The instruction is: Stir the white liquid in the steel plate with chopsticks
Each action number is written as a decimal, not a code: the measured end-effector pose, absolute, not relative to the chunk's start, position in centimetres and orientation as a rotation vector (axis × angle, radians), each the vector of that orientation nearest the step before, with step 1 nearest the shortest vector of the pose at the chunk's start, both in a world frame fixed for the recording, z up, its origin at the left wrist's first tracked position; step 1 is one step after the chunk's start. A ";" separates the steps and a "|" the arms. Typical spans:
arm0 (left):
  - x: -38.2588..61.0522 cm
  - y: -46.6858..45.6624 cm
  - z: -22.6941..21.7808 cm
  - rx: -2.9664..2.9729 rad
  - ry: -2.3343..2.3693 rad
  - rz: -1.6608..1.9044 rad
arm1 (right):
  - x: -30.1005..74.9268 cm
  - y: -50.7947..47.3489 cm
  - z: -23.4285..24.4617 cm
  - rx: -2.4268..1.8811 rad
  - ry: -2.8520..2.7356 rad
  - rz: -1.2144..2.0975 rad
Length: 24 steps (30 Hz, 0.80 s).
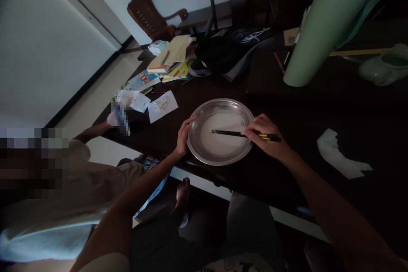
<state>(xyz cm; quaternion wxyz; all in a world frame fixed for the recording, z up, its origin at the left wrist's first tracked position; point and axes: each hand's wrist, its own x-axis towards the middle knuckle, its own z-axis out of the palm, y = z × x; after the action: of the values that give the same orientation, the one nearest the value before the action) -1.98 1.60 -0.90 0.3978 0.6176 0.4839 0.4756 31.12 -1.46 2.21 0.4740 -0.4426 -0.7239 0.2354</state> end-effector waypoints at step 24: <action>-2.0 1.9 -1.4 1.571 1.241 1.194 | 31.6 -1.2 2.0 -1.052 -1.722 0.646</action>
<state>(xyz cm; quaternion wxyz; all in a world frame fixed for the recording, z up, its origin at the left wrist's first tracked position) -2.01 1.91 -1.36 0.3944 0.6193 0.4891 0.4708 31.58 -1.23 1.95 0.4896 -0.4330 -0.7087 0.2657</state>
